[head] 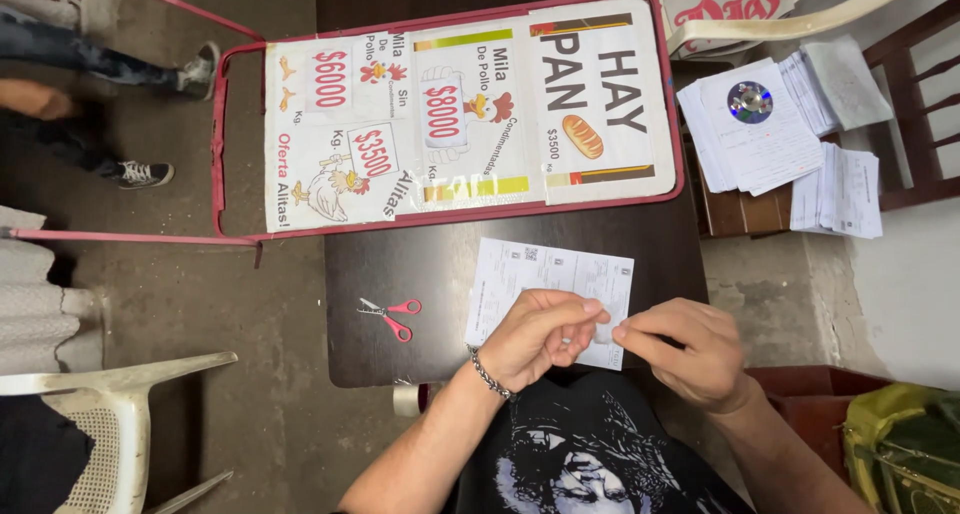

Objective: Applying adhesive tape to a paper sign and mounting it onto a larger menu board

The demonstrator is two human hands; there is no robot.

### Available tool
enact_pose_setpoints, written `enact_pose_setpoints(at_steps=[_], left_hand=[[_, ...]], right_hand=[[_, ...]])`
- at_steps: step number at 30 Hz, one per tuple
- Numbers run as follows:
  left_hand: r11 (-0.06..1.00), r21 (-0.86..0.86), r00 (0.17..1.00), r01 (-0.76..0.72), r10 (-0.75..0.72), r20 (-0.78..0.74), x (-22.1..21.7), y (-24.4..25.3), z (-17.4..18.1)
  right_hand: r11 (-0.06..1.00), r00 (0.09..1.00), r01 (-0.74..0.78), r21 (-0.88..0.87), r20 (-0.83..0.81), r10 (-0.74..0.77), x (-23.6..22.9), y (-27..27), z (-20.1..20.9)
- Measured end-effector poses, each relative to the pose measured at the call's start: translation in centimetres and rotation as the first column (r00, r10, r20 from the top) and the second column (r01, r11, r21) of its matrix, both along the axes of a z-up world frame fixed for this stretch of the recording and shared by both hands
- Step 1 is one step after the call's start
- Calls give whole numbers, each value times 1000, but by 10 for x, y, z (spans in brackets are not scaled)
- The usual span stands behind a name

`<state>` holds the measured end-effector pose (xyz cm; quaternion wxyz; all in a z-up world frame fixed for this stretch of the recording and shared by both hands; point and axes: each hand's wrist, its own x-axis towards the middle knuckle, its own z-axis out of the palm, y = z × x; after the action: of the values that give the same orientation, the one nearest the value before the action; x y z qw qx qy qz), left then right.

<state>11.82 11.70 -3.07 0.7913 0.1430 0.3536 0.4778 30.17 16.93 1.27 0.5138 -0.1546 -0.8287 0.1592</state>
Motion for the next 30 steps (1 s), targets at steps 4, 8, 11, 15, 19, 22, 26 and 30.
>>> enact_pose_setpoints(at_steps=[4, 8, 11, 15, 19, 22, 26, 30], left_hand=[[999, 41, 992, -6, 11, -128, 1, 10, 8], [993, 114, 953, 14, 22, -303, -2, 17, 8], [983, 176, 912, 51, 25, -409, -4, 22, 17], [932, 325, 844, 160, 41, -534, -7, 24, 17], [870, 439, 820, 224, 76, -568, -12, 23, 26], [753, 574, 757, 320, 161, -634, -17, 23, 36], [588, 684, 659, 431, 313, -684, -22, 23, 48], [437, 729, 551, 527, 477, -685, -24, 24, 51]], right_hand=[[998, 1000, -1, -69, 11, 2, 6, 0, -3], [940, 1000, -17, -341, -19, 11, 12, 2, -6], [817, 998, -23, -577, -60, -14, 17, -3, -20], [343, 946, -302, -889, -324, -6, 19, -6, -26], [100, 907, -403, -909, -412, -84, 8, -5, -3], [-70, 852, -522, -850, -516, -91, 8, -3, -6], [-288, 740, -662, -692, -664, -106, 7, 0, -11], [-356, 762, -631, -689, -638, -116, 4, 1, -12]])
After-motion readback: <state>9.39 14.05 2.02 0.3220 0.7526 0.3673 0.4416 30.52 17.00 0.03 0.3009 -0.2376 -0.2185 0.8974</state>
